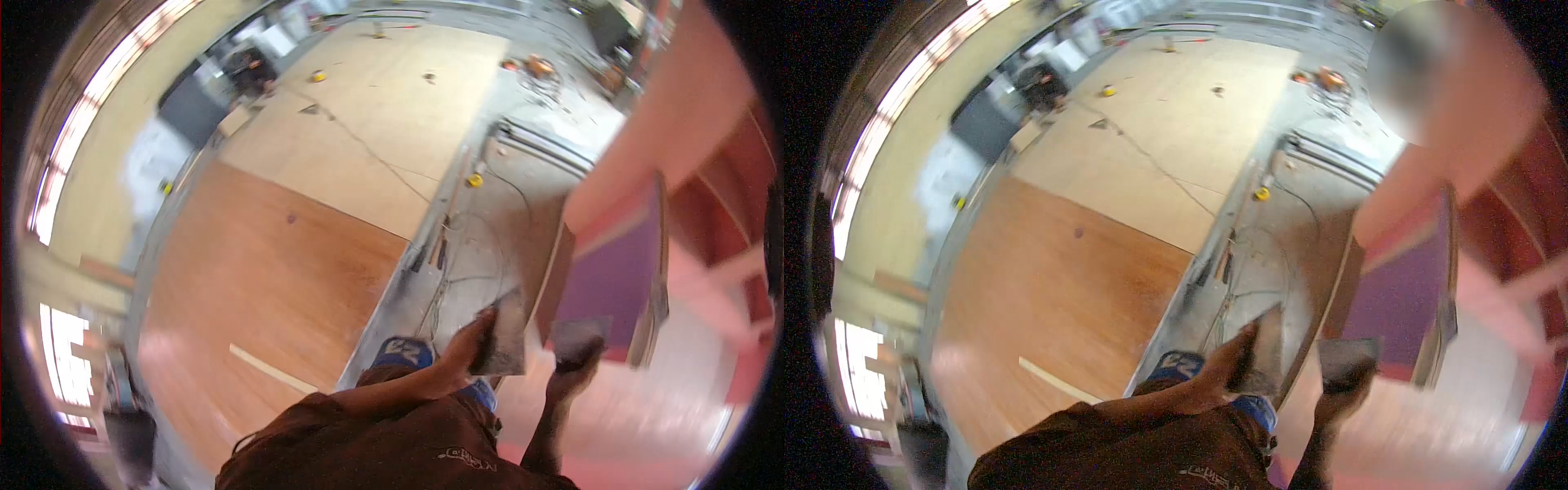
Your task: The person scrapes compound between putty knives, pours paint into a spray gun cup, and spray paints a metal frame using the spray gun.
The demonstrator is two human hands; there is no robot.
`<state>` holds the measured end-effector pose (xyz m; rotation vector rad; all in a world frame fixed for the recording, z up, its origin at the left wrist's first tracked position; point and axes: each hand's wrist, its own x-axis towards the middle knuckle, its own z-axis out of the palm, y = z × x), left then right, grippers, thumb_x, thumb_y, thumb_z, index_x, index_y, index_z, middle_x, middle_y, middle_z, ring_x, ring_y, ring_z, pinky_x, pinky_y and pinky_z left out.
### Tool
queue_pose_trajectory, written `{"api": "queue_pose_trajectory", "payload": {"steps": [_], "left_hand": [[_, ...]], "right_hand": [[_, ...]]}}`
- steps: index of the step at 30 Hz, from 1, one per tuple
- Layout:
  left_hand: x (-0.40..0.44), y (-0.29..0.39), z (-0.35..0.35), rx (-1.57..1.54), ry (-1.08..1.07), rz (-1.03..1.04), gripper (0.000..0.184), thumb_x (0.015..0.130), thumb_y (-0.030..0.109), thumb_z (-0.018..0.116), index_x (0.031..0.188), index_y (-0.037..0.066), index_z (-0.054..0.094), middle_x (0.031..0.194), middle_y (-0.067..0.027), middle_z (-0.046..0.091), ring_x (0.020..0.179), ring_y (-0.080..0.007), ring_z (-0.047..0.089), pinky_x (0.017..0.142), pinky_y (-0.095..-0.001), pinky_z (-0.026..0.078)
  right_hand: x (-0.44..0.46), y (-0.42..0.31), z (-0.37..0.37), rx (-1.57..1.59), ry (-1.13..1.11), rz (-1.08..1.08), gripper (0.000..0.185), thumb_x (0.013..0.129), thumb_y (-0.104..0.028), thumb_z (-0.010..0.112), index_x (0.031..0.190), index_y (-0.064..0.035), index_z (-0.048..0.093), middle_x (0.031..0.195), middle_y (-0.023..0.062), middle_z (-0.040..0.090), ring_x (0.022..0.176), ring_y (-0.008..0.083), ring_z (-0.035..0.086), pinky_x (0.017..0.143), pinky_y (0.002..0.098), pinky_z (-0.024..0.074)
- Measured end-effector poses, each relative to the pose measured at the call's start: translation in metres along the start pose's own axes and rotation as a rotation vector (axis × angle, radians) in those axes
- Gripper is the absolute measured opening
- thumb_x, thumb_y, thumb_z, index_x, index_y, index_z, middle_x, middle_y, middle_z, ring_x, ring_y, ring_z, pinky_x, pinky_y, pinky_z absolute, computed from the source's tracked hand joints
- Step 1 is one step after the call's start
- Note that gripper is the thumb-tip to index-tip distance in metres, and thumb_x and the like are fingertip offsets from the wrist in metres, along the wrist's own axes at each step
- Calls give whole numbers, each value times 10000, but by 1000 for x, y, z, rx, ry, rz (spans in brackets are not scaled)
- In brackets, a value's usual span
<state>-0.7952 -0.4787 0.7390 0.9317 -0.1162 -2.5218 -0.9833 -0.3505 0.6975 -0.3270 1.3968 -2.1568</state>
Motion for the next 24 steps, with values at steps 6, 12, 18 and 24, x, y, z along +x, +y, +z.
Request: {"api": "queue_pose_trajectory", "payload": {"steps": [6,12,18,24], "left_hand": [[60,46,90,64,348,258,494,939,439,583,1188,14,555,1020,-99,639,850,-233,665,739,-379,574],[190,91,119,-118,297,389,455,949,397,589,1187,10,555,1046,-91,624,892,-217,627,779,-351,539],[356,184,169,152,348,682,431,962,374,583,1195,14,540,1083,-76,589,962,-190,546,841,-340,475],[461,303,258,380,390,824,387,961,357,590,1118,4,562,1033,-72,588,933,-177,524,824,-342,462]], "right_hand": [[91,-35,133,75,463,-101,672,995,-532,373,1425,-16,339,1455,162,357,1277,356,423,1072,491,351],[218,88,88,-451,136,-476,633,1025,-399,366,1478,17,214,1498,244,248,1308,395,364,1110,512,281],[391,103,161,-867,-49,-921,593,1023,-292,406,1467,41,197,1455,267,310,1231,381,444,1024,476,376],[564,80,234,-364,-690,-353,536,1004,-331,421,1351,73,354,1272,219,519,1101,300,548,961,398,428]]}}
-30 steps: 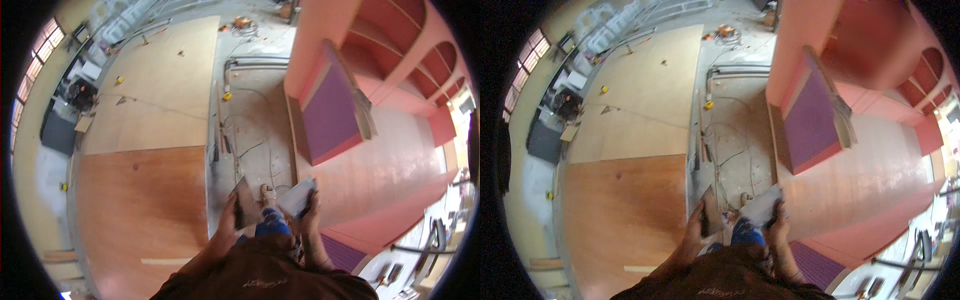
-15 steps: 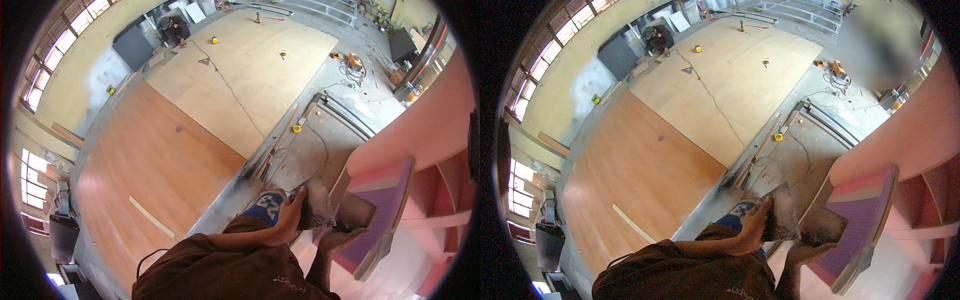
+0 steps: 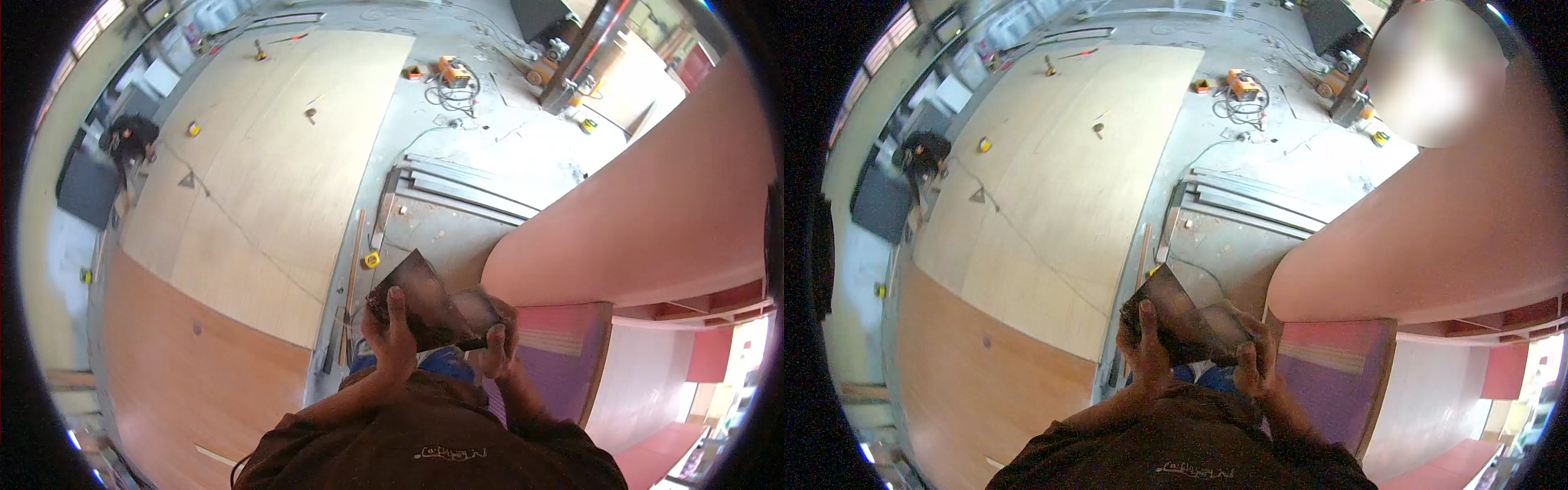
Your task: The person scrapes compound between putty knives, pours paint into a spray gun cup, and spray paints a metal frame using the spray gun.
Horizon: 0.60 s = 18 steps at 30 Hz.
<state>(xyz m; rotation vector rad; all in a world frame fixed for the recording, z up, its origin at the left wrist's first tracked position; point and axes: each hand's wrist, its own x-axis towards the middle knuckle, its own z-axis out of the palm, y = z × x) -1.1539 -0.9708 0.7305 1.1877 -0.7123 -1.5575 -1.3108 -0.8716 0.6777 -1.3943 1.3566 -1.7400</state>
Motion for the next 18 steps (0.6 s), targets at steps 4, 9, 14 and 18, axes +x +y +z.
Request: {"api": "queue_pose_trajectory", "payload": {"steps": [4,9,14,18], "left_hand": [[64,15,60,115,19,72,370,963,352,588,1001,-16,608,945,-57,615,853,-138,530,759,-302,460],[164,0,146,72,-3,-81,317,965,321,593,951,6,625,904,-15,596,823,-103,520,723,-280,452],[266,4,254,27,-44,194,318,965,332,594,861,34,626,767,46,541,731,-66,467,645,-254,399],[319,10,333,67,43,241,264,965,250,600,966,-13,617,798,26,580,754,-59,467,683,-243,418]], "right_hand": [[79,-14,-28,106,-150,379,428,1009,-208,376,1316,82,449,1227,205,577,1102,252,555,972,387,418],[156,34,-79,-154,-209,461,420,1020,-292,422,1295,15,502,1230,124,589,1116,187,545,964,356,430],[214,206,-190,-29,158,616,516,1023,-392,442,1323,26,475,1193,120,563,1080,208,519,944,348,422],[315,287,-299,-158,248,434,549,1021,-413,429,1334,37,463,1264,143,531,1126,225,508,965,366,410]]}}
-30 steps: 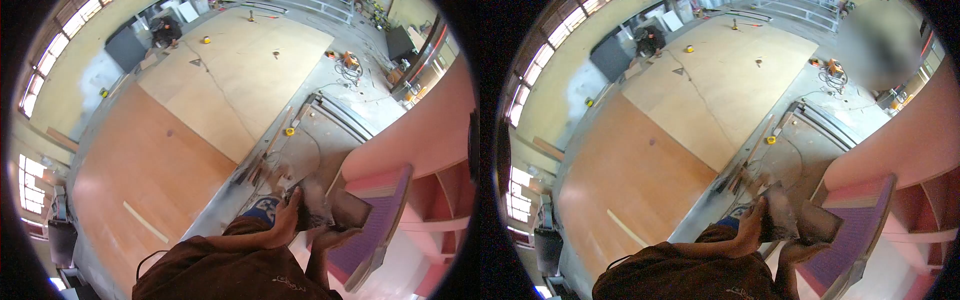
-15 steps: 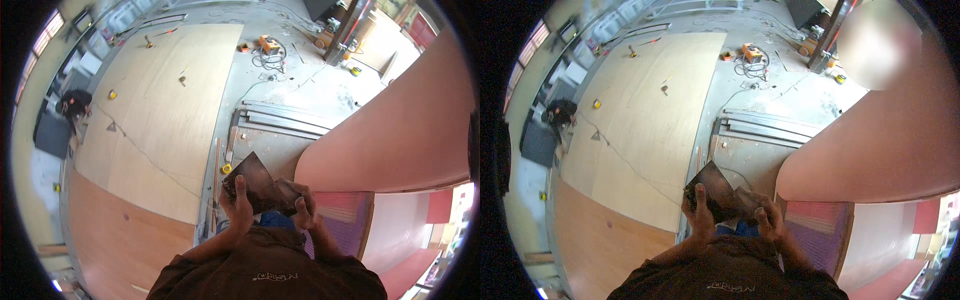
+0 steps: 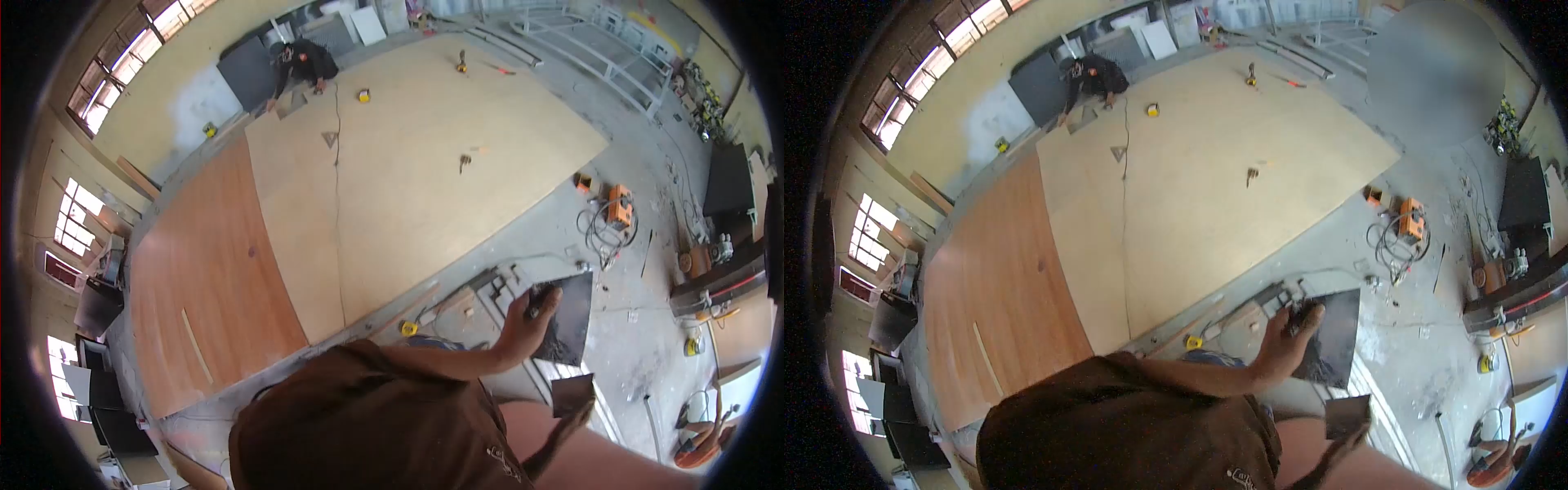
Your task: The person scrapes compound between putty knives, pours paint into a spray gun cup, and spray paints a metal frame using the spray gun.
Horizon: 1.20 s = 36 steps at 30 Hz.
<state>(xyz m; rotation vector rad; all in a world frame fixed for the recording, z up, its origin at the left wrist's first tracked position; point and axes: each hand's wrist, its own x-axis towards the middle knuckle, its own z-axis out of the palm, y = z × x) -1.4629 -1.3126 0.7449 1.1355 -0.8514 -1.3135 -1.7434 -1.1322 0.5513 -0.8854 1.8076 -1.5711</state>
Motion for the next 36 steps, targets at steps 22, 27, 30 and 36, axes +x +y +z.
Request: {"api": "queue_pose_trajectory", "payload": {"steps": [22,27,30,36], "left_hand": [[323,-151,353,-122,-41,-344,409,927,326,632,1128,-29,601,1118,-87,608,986,-189,555,866,-325,448],[459,-150,489,-60,39,-363,502,927,335,622,1247,-45,547,1237,-119,577,1073,-236,553,920,-351,452],[528,-145,554,-123,45,-328,519,928,359,620,1251,-39,538,1269,-123,549,1073,-244,553,920,-361,456],[604,-118,660,-234,-19,-351,545,940,329,602,1348,-1,456,1364,-130,473,1173,-280,516,954,-437,476]], "right_hand": [[413,-16,-17,121,419,233,455,1035,-360,420,1195,39,568,971,53,613,887,129,537,823,269,439],[505,102,-100,-319,391,443,377,1018,-319,437,1063,18,599,854,56,609,783,120,551,686,276,463],[477,138,-158,136,642,521,372,995,-418,467,803,-113,558,659,-12,501,577,101,467,506,284,395],[379,176,-194,170,904,1080,365,1003,-380,406,804,-129,580,648,18,535,540,153,510,495,306,428]]}}
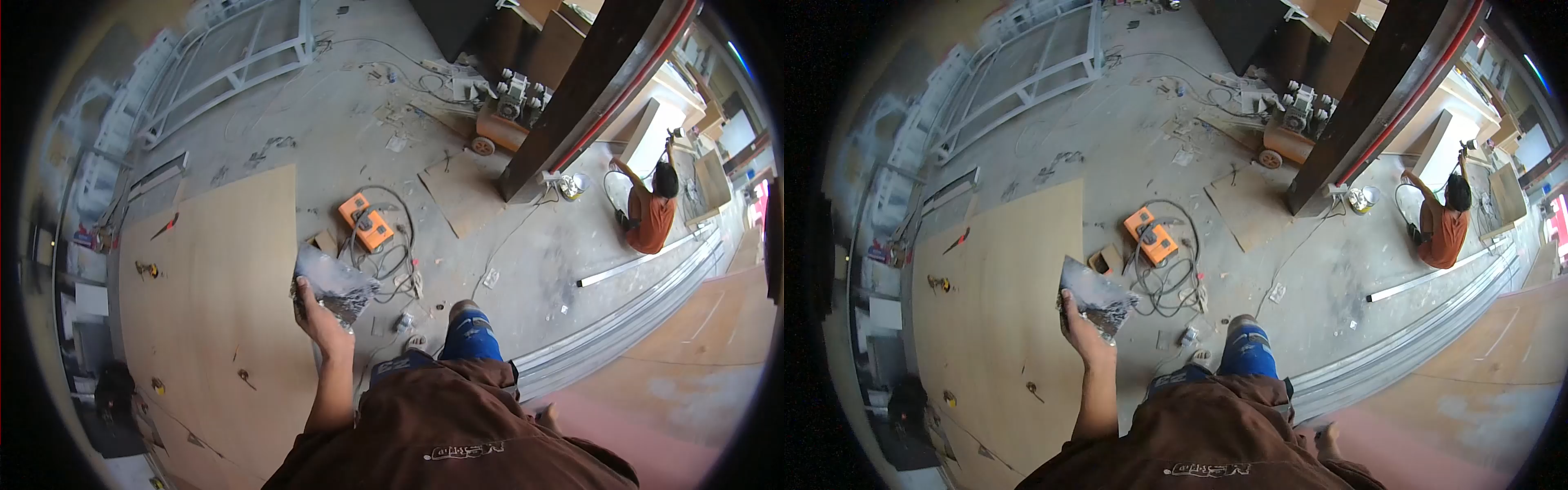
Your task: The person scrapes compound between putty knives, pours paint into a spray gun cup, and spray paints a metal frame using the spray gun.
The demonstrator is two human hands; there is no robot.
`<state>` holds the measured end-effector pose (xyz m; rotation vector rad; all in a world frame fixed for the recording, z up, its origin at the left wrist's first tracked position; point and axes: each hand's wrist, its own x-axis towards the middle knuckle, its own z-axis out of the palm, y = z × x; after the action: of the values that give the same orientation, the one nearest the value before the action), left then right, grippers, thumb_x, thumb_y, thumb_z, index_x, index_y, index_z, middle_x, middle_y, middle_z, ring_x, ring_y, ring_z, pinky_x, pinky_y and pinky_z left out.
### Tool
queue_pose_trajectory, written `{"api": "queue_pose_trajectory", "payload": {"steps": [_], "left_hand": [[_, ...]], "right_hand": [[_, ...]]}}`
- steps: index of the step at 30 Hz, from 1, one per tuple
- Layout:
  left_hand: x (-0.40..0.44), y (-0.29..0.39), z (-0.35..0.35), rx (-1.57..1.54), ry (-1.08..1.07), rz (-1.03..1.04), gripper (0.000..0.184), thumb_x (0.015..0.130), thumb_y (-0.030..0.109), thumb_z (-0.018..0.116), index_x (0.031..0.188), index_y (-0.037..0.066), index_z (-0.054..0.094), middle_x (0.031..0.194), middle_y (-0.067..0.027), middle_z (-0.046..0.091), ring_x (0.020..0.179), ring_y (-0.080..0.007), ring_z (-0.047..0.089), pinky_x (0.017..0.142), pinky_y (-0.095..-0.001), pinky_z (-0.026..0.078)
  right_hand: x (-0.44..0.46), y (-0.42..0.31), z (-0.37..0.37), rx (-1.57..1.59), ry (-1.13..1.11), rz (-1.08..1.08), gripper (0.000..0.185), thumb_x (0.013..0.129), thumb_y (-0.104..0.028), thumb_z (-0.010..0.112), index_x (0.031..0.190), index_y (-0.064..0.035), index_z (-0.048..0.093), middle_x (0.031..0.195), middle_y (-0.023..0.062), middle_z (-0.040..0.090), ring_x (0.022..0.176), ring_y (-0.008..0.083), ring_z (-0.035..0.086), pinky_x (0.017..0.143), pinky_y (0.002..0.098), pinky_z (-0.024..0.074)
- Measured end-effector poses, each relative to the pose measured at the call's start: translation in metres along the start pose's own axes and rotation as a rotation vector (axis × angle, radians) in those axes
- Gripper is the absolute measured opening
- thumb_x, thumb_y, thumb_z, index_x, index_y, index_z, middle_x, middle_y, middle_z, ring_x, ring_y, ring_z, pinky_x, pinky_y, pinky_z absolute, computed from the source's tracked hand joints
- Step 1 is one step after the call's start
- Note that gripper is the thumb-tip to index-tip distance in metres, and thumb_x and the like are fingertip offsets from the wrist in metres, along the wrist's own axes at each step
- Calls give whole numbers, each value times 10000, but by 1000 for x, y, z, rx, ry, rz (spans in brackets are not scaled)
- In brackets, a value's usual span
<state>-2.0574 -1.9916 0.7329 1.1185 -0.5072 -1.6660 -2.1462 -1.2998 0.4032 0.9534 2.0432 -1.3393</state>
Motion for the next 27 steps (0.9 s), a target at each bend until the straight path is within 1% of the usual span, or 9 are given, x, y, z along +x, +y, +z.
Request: {"api": "queue_pose_trajectory", "payload": {"steps": [10,12,13,14,15,19,22,25,27], "left_hand": [[182,-99,123,-35,194,192,537,956,287,576,1380,-5,425,1405,-129,443,1202,-282,503,988,-426,443],[212,-111,166,-43,274,220,533,959,282,570,1381,-7,421,1406,-133,440,1197,-285,505,986,-426,444],[229,-112,185,-12,307,230,529,962,278,563,1382,-9,416,1406,-137,438,1193,-288,507,985,-426,445],[244,-111,212,0,298,262,534,961,295,562,1371,-15,420,1375,-143,455,1174,-293,517,960,-427,464],[258,-112,232,10,291,247,534,961,295,562,1371,-15,420,1375,-143,455,1174,-293,517,960,-427,464],[282,-88,328,-107,157,242,541,960,331,557,1357,-13,428,1336,-146,471,1163,-296,520,942,-428,475],[320,-90,354,-19,204,310,545,959,333,555,1365,-6,425,1336,-138,472,1185,-280,503,965,-419,450],[375,-112,364,-7,223,276,542,961,323,547,1373,-4,421,1343,-127,474,1200,-268,493,982,-407,436],[414,-124,371,-66,262,198,524,964,312,536,1373,3,427,1345,-123,477,1190,-268,501,977,-402,440]], "right_hand": [[166,-117,208,-890,-158,-490,429,998,-456,385,861,-106,592,656,50,561,527,166,532,455,310,417],[263,-140,248,-1010,-67,-896,444,997,-471,381,872,-101,595,657,56,566,525,168,536,447,311,414],[303,-145,270,-1054,195,-1356,452,996,-478,379,878,-99,596,658,59,569,523,169,538,443,311,413],[250,-262,302,-708,-256,-858,481,982,-523,397,918,-94,606,626,43,545,485,146,501,415,297,375],[174,-401,339,-343,-386,-313,519,968,-568,415,957,-89,617,594,27,521,446,123,463,388,283,337],[227,-623,405,-267,-399,-742,443,996,-485,438,976,-86,630,724,-23,540,635,71,466,529,243,364],[195,-745,482,-99,-367,-689,442,1001,-458,453,1034,-53,624,792,-19,574,672,60,481,563,227,380],[172,-788,534,-162,-321,-658,459,997,-458,466,1062,-34,628,903,20,638,778,116,551,677,271,451],[216,-770,557,-400,-385,-881,490,999,-447,457,1141,-5,614,993,93,668,842,183,591,739,337,486]]}}
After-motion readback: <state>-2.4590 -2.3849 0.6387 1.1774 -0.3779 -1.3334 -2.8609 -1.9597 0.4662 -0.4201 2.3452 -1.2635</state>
